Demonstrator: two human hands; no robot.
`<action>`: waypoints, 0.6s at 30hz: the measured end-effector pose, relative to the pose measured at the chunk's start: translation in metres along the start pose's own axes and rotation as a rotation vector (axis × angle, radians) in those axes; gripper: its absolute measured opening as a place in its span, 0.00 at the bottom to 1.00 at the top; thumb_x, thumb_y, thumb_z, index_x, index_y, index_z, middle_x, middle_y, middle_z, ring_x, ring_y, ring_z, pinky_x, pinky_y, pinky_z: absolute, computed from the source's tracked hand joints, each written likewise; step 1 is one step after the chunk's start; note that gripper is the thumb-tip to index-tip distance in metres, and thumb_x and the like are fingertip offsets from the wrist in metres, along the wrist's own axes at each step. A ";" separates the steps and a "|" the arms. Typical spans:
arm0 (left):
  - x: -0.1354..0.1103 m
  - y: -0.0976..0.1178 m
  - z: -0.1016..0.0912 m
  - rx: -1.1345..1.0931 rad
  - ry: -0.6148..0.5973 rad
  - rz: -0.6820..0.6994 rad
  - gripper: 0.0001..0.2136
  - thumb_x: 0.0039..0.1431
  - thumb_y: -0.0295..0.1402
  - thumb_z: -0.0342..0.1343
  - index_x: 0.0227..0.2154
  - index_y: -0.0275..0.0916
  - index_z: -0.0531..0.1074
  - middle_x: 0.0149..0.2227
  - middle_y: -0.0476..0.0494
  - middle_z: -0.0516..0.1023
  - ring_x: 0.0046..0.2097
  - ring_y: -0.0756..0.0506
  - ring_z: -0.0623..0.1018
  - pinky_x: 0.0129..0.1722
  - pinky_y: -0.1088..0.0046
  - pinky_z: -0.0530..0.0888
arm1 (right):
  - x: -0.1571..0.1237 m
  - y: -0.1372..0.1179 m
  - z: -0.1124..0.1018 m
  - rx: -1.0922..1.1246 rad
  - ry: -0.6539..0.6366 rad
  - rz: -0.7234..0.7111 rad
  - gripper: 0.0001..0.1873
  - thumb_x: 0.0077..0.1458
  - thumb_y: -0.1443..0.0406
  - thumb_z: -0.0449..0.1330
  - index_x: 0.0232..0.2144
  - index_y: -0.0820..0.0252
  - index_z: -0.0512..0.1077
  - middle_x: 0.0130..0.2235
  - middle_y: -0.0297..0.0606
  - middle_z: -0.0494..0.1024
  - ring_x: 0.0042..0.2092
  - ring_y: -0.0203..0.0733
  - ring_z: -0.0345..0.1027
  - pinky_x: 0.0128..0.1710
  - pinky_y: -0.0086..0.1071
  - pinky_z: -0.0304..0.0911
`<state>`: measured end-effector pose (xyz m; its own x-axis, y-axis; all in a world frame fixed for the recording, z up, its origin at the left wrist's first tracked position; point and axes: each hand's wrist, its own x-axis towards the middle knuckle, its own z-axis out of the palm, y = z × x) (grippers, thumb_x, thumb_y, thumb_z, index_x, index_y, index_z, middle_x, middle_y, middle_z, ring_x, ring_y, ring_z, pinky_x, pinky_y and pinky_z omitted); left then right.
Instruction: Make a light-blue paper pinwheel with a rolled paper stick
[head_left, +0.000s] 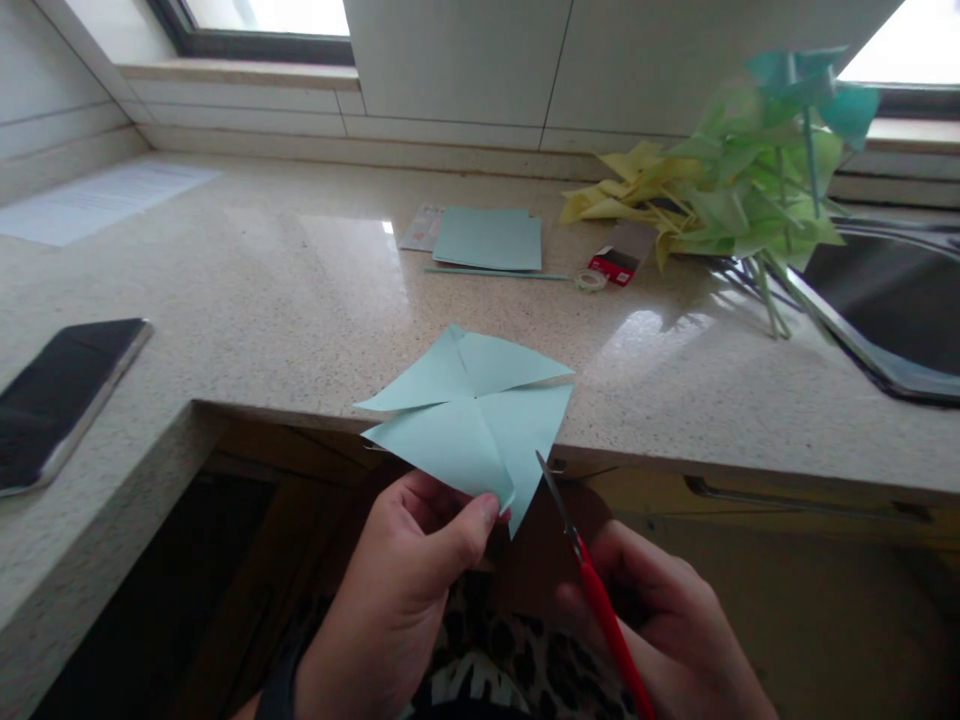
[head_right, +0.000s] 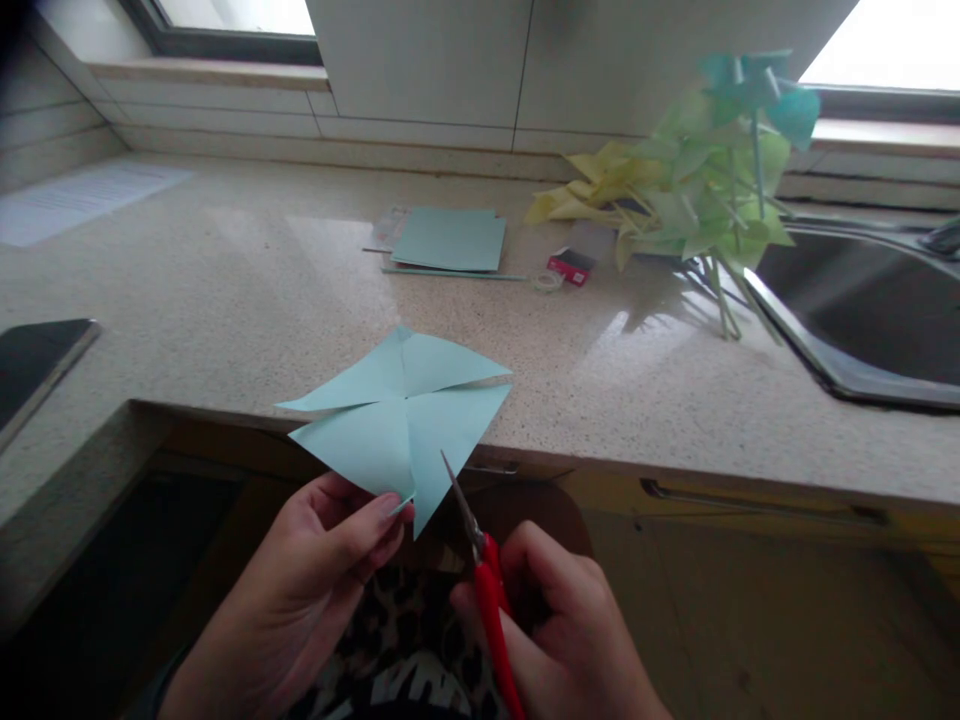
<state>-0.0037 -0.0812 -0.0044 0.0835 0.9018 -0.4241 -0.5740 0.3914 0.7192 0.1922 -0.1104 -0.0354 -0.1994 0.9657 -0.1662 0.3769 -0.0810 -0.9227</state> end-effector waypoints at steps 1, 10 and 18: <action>0.000 0.000 0.000 0.001 -0.015 -0.002 0.10 0.49 0.30 0.74 0.35 0.38 0.82 0.30 0.50 0.80 0.28 0.55 0.71 0.31 0.85 0.72 | 0.000 0.000 0.000 0.009 0.006 0.009 0.19 0.58 0.55 0.64 0.23 0.56 0.63 0.22 0.28 0.64 0.24 0.35 0.54 0.22 0.28 0.52; 0.000 -0.007 -0.006 0.129 -0.022 -0.026 0.17 0.50 0.33 0.72 0.43 0.38 0.79 0.42 0.41 0.84 0.44 0.42 0.81 0.49 0.66 0.75 | -0.001 -0.002 -0.003 0.023 0.009 0.042 0.19 0.58 0.54 0.64 0.24 0.56 0.64 0.23 0.29 0.65 0.25 0.36 0.56 0.23 0.29 0.53; 0.003 -0.005 -0.007 0.286 -0.030 0.000 0.16 0.51 0.31 0.69 0.44 0.37 0.78 0.45 0.38 0.84 0.47 0.38 0.82 0.52 0.60 0.74 | 0.003 0.012 -0.002 0.009 0.044 -0.056 0.19 0.61 0.53 0.62 0.24 0.56 0.64 0.23 0.29 0.66 0.24 0.35 0.56 0.22 0.28 0.53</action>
<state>-0.0061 -0.0821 -0.0132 0.1102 0.9054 -0.4101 -0.3213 0.4229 0.8473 0.1981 -0.1079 -0.0467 -0.1799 0.9787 -0.0991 0.3579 -0.0287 -0.9333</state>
